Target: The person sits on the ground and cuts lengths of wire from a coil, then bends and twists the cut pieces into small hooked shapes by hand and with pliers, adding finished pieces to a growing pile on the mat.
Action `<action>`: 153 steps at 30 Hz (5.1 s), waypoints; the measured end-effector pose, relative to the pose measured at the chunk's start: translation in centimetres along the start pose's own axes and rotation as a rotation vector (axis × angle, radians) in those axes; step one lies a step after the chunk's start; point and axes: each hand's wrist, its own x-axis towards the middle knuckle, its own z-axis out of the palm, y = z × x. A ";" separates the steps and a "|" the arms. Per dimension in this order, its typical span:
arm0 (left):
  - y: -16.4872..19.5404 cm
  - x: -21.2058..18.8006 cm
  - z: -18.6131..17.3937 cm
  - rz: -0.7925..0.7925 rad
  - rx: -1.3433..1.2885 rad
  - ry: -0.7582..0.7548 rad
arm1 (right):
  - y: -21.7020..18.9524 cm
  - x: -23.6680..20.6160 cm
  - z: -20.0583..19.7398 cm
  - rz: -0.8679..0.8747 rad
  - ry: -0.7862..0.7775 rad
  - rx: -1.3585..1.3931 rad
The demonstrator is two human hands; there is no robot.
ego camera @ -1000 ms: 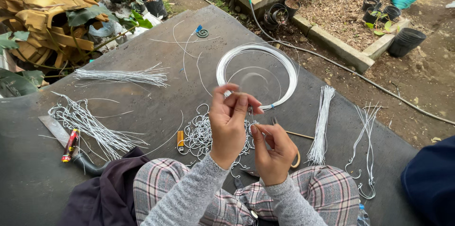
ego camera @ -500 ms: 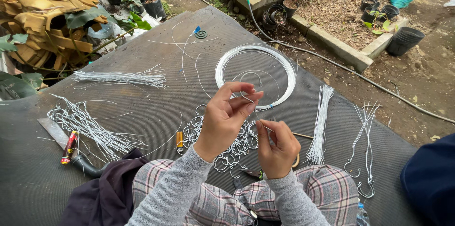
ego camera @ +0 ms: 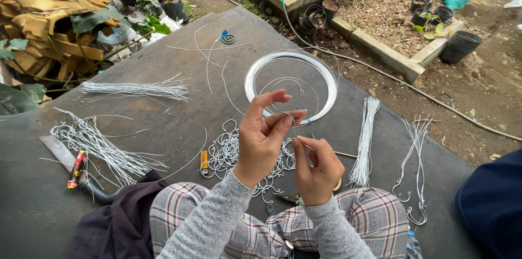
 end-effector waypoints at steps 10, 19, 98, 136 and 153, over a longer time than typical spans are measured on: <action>1.7 0.5 -0.2 0.059 0.173 -0.105 | 0.1 1.0 -1.7 0.272 -0.180 0.202; 3.2 0.1 0.5 0.046 0.237 -0.132 | 2.2 2.5 -1.8 0.504 -0.315 0.683; 3.5 -0.5 -0.7 0.170 0.319 -0.311 | 2.6 -2.2 -2.0 0.462 -0.250 0.955; 1.8 -1.2 -1.2 0.303 0.530 -0.340 | 3.1 2.0 -1.8 0.562 -0.449 1.021; 2.2 -0.7 -1.5 0.176 0.350 -0.488 | 2.7 0.9 -0.3 0.439 -0.237 0.960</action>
